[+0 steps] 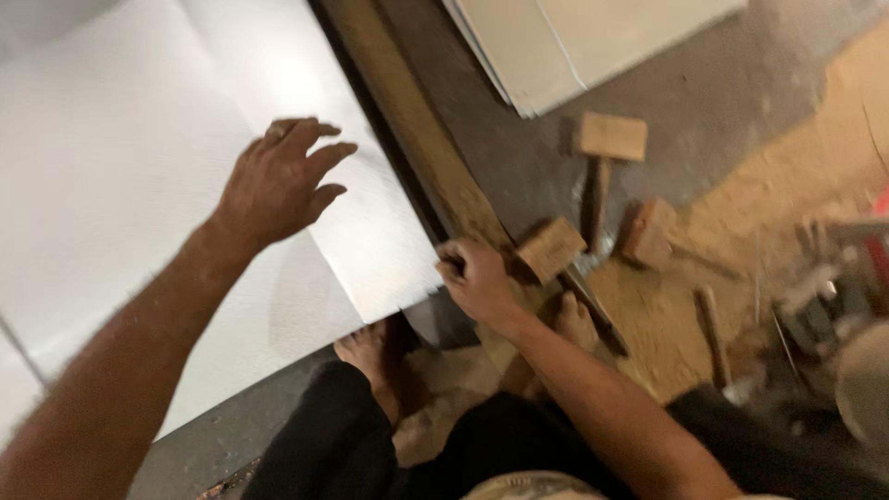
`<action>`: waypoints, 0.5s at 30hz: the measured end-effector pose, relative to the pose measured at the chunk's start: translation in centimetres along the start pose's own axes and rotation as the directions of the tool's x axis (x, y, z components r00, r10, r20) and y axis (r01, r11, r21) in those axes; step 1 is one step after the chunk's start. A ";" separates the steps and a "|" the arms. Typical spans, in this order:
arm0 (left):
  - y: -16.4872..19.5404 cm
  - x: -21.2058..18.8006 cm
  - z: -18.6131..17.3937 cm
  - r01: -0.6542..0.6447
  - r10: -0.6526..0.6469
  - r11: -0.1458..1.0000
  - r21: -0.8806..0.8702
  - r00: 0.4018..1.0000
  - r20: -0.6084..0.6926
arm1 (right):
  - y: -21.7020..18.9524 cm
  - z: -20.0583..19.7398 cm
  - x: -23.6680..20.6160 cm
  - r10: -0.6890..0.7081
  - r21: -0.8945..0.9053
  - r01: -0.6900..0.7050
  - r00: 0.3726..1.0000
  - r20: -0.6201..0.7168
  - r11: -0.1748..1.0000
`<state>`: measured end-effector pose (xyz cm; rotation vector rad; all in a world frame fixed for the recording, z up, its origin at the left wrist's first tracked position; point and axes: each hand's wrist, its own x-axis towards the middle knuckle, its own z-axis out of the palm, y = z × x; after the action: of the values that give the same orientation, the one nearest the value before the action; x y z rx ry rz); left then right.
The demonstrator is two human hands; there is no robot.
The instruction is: The person places a flat metal sheet on a floor-mounted bending brake, aligns its edge, and folds it over the bar by hand. They then hammer along the folded edge with wooden mallets to set the crease, reposition the sheet, and repeat the folding and hammering along the length of the panel.
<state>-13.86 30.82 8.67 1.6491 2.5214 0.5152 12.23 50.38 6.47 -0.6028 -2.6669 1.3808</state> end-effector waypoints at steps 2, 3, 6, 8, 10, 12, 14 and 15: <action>3.3 5.1 0.1 -0.218 0.222 0.948 0.232 0.975 0.012 | 0.2 -0.2 -0.6 0.007 0.018 -0.007 1.000 0.014 1.000; 4.3 7.0 0.0 -0.203 0.146 0.948 0.244 0.962 0.232 | 0.4 -0.2 -0.8 0.059 0.069 -0.064 0.996 0.073 0.996; 5.8 9.9 0.4 -0.183 -0.059 0.929 0.322 0.784 0.618 | 1.0 0.0 -1.3 0.105 0.125 -0.115 0.991 0.084 0.985; 5.4 10.0 0.9 -0.202 -0.064 0.916 0.347 0.779 0.624 | 1.9 -0.5 -1.5 0.009 0.140 -0.016 0.999 0.052 0.990; 4.7 9.6 1.6 -0.210 -0.076 0.901 0.379 0.785 0.614 | 3.4 -2.0 -2.1 -0.001 0.079 -0.005 0.997 0.071 0.997; 4.0 9.0 2.3 -0.269 -0.024 0.872 0.409 0.810 0.585 | 5.9 -5.2 -3.3 0.053 -0.158 -0.052 0.999 0.001 0.986; 3.6 8.0 2.7 -0.242 0.003 0.901 0.359 0.833 0.553 | 9.6 -9.1 -5.0 0.180 -0.409 -0.237 0.968 -0.174 0.881; 3.6 7.6 2.9 -0.183 -0.005 0.936 0.300 0.847 0.532 | 11.6 -11.7 -6.7 0.329 -0.513 -0.334 0.939 -0.103 0.791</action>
<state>-13.11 39.62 8.00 1.7149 2.1988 -0.3641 24.85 62.85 4.87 -1.1721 -3.0418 0.6534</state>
